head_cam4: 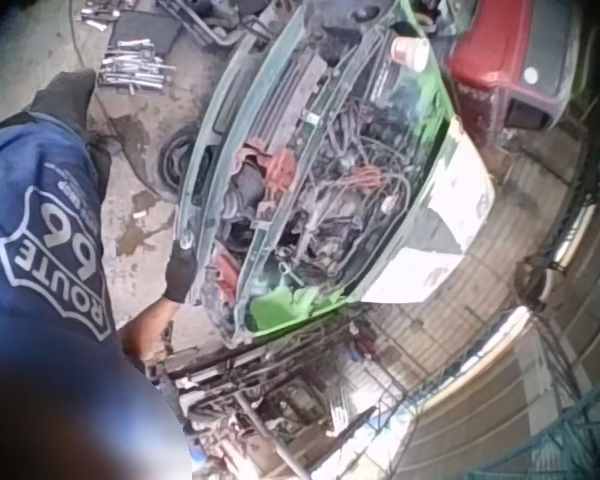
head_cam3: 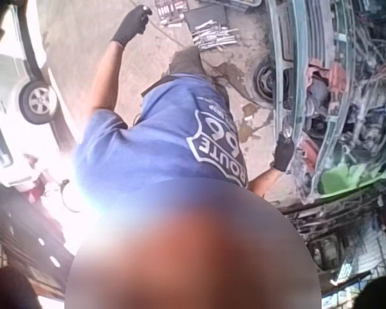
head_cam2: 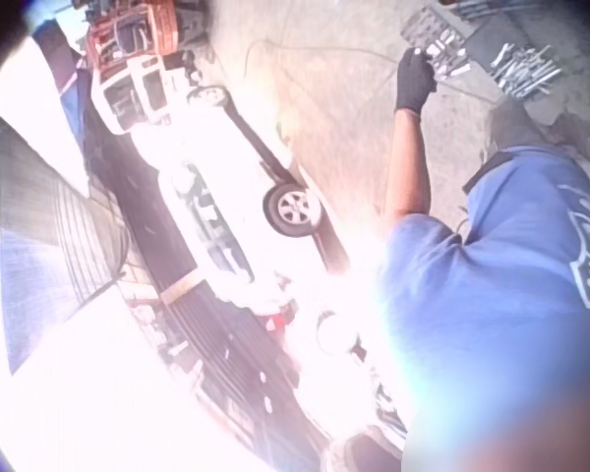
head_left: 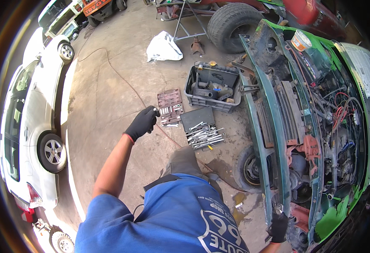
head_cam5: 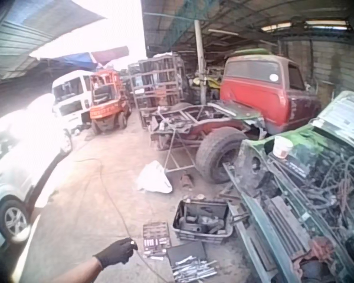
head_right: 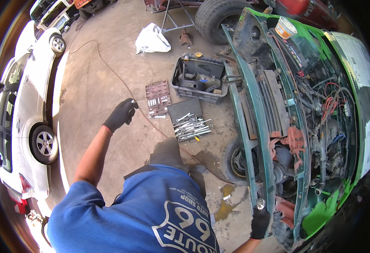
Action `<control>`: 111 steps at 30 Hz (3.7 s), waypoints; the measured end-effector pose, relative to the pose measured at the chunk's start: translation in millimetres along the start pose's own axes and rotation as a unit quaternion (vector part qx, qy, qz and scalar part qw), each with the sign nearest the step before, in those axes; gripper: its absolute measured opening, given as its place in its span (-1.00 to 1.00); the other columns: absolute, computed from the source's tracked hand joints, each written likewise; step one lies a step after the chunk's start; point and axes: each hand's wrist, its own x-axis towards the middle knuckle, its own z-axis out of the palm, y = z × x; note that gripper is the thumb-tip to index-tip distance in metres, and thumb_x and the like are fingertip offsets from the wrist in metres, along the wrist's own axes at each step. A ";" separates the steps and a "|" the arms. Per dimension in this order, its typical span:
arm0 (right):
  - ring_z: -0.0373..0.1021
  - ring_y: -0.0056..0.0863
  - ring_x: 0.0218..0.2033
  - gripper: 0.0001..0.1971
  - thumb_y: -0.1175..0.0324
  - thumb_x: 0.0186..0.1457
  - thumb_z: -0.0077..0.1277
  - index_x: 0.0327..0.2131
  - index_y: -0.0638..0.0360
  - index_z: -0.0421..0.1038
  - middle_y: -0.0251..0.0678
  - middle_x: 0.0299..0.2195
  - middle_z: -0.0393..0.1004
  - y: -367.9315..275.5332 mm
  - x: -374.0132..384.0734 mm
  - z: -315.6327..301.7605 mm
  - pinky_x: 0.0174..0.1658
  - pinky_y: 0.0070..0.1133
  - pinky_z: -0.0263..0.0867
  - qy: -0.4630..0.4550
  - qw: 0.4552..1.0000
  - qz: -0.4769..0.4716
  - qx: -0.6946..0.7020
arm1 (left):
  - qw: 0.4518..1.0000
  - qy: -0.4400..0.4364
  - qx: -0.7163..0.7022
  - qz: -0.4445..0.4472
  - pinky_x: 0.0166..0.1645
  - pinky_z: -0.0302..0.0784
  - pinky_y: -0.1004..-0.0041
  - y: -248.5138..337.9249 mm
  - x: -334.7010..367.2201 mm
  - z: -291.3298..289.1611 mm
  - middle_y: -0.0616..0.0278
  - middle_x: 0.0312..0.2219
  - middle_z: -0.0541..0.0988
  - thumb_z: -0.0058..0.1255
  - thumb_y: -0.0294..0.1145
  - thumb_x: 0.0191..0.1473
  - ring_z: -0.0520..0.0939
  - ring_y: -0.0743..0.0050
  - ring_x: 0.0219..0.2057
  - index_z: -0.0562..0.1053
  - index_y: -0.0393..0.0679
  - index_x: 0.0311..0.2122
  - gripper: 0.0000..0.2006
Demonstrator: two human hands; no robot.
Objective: The person uses a ratchet and socket to loosen and remove bolts from the front radiator support of a green car with its hood open. They repeatedly reach into the engine bay to access fasteners and remove them one by one.
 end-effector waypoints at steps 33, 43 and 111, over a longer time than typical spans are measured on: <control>0.43 -0.53 -0.64 -0.66 0.07 0.19 0.12 -0.38 0.19 0.50 -0.35 -0.65 0.48 -199.9 219.4 719.4 -0.51 -0.51 0.31 -0.343 0.866 0.313 0.186 | 0.888 -0.080 0.441 0.099 -0.15 0.56 0.11 -537.2 546.2 5.9 0.00 -0.33 0.62 0.29 -0.17 -0.04 0.63 -0.07 -0.24 0.51 -0.12 -0.24 -0.68; 0.19 -0.70 -0.80 -0.71 0.13 0.20 0.12 -0.48 0.09 0.44 -0.52 -0.76 0.29 -136.5 227.8 757.0 -0.72 -0.62 0.11 -0.344 0.814 0.439 0.161 | 0.818 -0.060 0.565 0.089 -0.15 0.57 0.13 -619.8 699.0 2.8 0.05 -0.34 0.66 0.23 -0.13 0.00 0.66 -0.03 -0.24 0.55 -0.10 -0.24 -0.70; 0.30 -0.55 -0.50 -0.68 0.15 0.21 0.18 -0.36 0.24 0.42 -0.36 -0.53 0.41 -197.2 198.0 545.8 -0.41 -0.49 0.24 -0.094 0.935 0.000 0.341 | 0.886 -0.454 0.062 -0.075 -0.46 0.31 0.59 -307.9 264.2 146.6 0.41 -0.43 0.48 -0.07 -0.36 0.32 0.42 0.66 -0.50 0.48 -0.17 -0.08 -0.82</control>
